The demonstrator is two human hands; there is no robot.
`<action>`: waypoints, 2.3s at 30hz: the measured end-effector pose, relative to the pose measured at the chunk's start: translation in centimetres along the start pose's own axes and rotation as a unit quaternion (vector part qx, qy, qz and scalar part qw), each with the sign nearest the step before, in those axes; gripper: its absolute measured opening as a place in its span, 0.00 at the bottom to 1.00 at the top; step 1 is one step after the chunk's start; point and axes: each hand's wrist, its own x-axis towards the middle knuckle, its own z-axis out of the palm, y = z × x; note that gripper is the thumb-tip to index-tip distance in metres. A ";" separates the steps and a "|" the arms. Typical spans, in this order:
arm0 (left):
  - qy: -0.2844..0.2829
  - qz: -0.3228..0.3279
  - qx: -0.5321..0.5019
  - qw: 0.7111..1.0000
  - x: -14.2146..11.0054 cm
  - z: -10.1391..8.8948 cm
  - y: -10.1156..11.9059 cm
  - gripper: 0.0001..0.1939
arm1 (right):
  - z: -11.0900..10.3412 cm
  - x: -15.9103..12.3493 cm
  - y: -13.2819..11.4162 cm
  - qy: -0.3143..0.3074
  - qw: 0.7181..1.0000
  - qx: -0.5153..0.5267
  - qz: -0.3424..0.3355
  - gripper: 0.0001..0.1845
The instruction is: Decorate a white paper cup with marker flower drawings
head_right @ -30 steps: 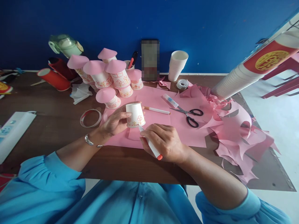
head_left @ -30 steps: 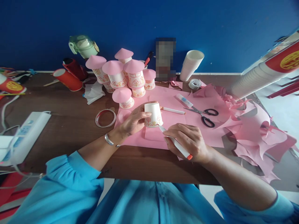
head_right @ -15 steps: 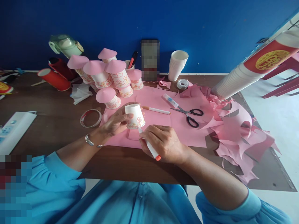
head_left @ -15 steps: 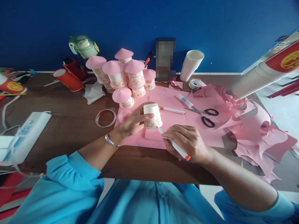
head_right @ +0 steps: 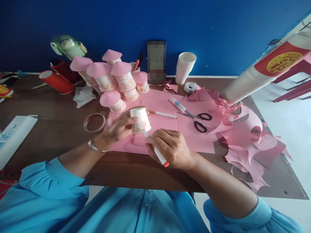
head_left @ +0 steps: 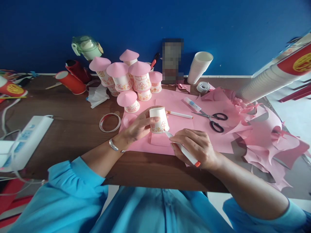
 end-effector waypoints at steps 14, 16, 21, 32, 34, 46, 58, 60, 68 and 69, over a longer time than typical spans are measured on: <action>0.003 0.020 -0.026 0.999 0.3 -0.1 0.0 0.29 | -0.1 0.0 -0.1 0.008 1.000 0.010 0.005 0.10; -0.001 0.025 -0.035 0.999 0.3 0.0 0.0 0.26 | -0.2 -0.1 -0.1 0.012 1.000 0.009 0.003 0.11; 0.013 0.021 -0.026 0.999 0.3 0.3 0.4 0.22 | -0.1 -0.2 0.0 0.009 1.000 0.008 0.004 0.11; 0.023 0.000 -0.004 1.000 0.3 0.5 0.4 0.19 | 0.2 -0.2 0.0 0.003 1.000 0.002 0.003 0.09; 0.026 0.003 0.003 1.000 0.3 0.4 0.2 0.19 | 0.3 -0.2 0.0 0.002 1.000 0.003 0.004 0.08; 0.016 0.001 -0.006 1.000 0.2 0.3 0.3 0.17 | 0.0 -0.2 0.0 0.009 1.000 0.019 0.017 0.11; 0.025 0.003 -0.005 1.000 0.2 0.1 0.3 0.20 | -0.2 0.0 0.0 -0.021 0.999 0.027 0.027 0.09; 0.024 0.001 -0.012 1.000 0.2 0.0 0.1 0.22 | -0.3 0.0 0.0 -0.018 0.999 0.027 0.026 0.10; 0.010 -0.014 -0.037 0.999 0.1 0.3 0.4 0.22 | -0.2 -0.1 0.1 -0.001 1.000 0.012 0.022 0.12; 0.008 -0.013 -0.039 0.999 0.1 0.3 0.4 0.21 | -0.3 -0.1 0.1 -0.003 1.000 0.013 0.022 0.12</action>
